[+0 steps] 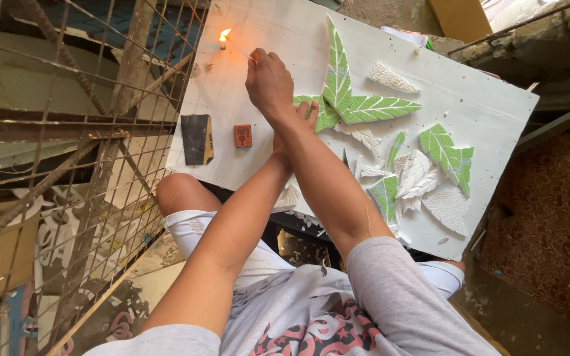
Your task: Refining and assembling foam pieces into a decorative leaf shape using a utility knife on a workshop table.
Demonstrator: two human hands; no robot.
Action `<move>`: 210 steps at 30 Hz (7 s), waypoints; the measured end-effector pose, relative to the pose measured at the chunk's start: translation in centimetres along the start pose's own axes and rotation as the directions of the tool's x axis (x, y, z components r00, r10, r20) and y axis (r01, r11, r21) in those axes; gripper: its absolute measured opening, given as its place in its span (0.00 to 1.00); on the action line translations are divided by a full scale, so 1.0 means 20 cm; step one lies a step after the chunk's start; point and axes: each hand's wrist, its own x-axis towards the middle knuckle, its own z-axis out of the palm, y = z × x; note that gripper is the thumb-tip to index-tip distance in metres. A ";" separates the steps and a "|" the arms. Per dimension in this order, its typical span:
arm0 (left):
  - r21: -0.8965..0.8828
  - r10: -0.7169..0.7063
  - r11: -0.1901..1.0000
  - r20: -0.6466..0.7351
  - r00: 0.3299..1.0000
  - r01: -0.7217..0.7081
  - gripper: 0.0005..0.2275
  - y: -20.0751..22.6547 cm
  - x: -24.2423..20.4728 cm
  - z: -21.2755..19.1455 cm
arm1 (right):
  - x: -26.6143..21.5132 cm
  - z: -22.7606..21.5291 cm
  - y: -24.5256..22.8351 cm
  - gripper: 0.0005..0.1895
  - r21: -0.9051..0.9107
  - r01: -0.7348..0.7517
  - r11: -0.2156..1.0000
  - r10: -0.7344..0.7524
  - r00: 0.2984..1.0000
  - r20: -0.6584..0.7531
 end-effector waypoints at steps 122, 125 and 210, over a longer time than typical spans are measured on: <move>0.272 0.105 0.954 0.089 0.990 -0.126 0.24 0.82 0.78 0.31 | -1.25 -0.81 0.78 0.13 0.313 -0.274 0.910 0.346 0.916 -0.204; 0.244 0.086 0.964 0.096 0.992 -0.108 0.23 0.85 0.78 0.30 | -1.26 -0.88 0.73 0.13 0.328 -0.281 0.902 0.353 0.917 -0.186; -0.103 0.194 0.976 -0.002 0.981 -0.193 0.32 0.69 0.76 0.20 | -0.70 -0.41 0.81 0.21 -0.242 0.220 0.945 -0.270 0.943 -0.197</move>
